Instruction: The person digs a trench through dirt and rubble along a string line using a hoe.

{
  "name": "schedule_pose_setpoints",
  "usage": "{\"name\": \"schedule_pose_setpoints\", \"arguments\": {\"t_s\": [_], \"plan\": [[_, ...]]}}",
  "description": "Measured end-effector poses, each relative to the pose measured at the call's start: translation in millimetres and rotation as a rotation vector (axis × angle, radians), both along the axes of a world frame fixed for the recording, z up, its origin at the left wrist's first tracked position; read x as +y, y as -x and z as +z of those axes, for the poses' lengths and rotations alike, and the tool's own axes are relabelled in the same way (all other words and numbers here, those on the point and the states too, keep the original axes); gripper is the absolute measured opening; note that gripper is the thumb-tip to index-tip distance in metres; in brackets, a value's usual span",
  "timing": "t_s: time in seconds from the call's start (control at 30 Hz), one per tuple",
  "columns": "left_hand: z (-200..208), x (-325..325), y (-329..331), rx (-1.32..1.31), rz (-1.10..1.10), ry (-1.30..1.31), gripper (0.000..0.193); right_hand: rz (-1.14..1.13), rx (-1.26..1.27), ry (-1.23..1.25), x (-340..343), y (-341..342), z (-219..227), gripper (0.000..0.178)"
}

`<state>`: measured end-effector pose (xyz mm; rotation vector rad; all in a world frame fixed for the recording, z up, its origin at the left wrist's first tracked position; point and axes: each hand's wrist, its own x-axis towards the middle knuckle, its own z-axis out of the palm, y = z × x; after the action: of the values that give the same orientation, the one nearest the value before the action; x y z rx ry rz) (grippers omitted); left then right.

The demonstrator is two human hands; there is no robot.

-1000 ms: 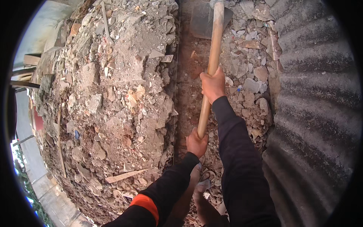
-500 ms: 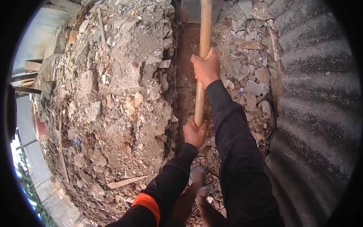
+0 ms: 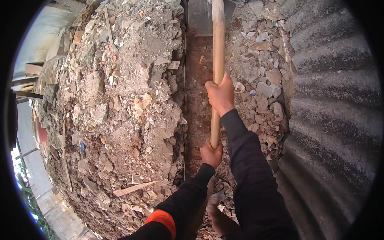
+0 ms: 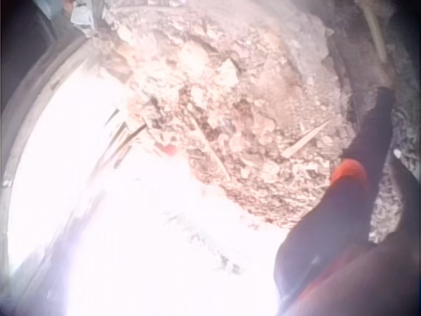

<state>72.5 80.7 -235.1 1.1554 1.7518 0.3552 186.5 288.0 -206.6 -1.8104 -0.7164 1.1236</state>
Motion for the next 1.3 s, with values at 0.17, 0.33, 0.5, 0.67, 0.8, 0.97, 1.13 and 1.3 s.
{"name": "schedule_pose_setpoints", "arguments": {"t_s": [0.17, 0.33, 0.5, 0.67, 0.8, 0.97, 1.13, 1.3], "plan": [[-7, 53, 4, 0.0, -0.161, -0.179, 0.026, -0.222, 0.069, -0.131, 3, -17, 44, 0.028], [10, 72, 5, 0.099, -0.052, -0.186, 0.02, -0.089, 0.185, 0.006, 56, -3, 1, 0.026], [59, 26, 23, 0.108, -0.132, -0.067, 0.021, -0.199, 0.207, 0.007, 0, 1, 69, 0.03], [49, 80, 29, 0.043, -0.213, -0.19, 0.019, -0.294, 0.103, -0.171, 19, -4, 94, 0.029], [68, 35, 16, -0.097, 0.069, 0.154, 0.02, -0.082, 0.155, 0.143, 9, 3, 29, 0.03], [92, -68, 51, 0.144, -0.116, -0.071, 0.033, -0.193, 0.224, -0.027, -109, 32, 78, 0.027], [71, 44, 23, -0.009, -0.251, -0.181, 0.03, -0.349, 0.074, -0.234, -30, -18, 113, 0.026], [72, 5, 15, 0.013, 0.016, 0.078, 0.022, -0.044, 0.275, 0.124, -15, 8, 31, 0.029]]}}
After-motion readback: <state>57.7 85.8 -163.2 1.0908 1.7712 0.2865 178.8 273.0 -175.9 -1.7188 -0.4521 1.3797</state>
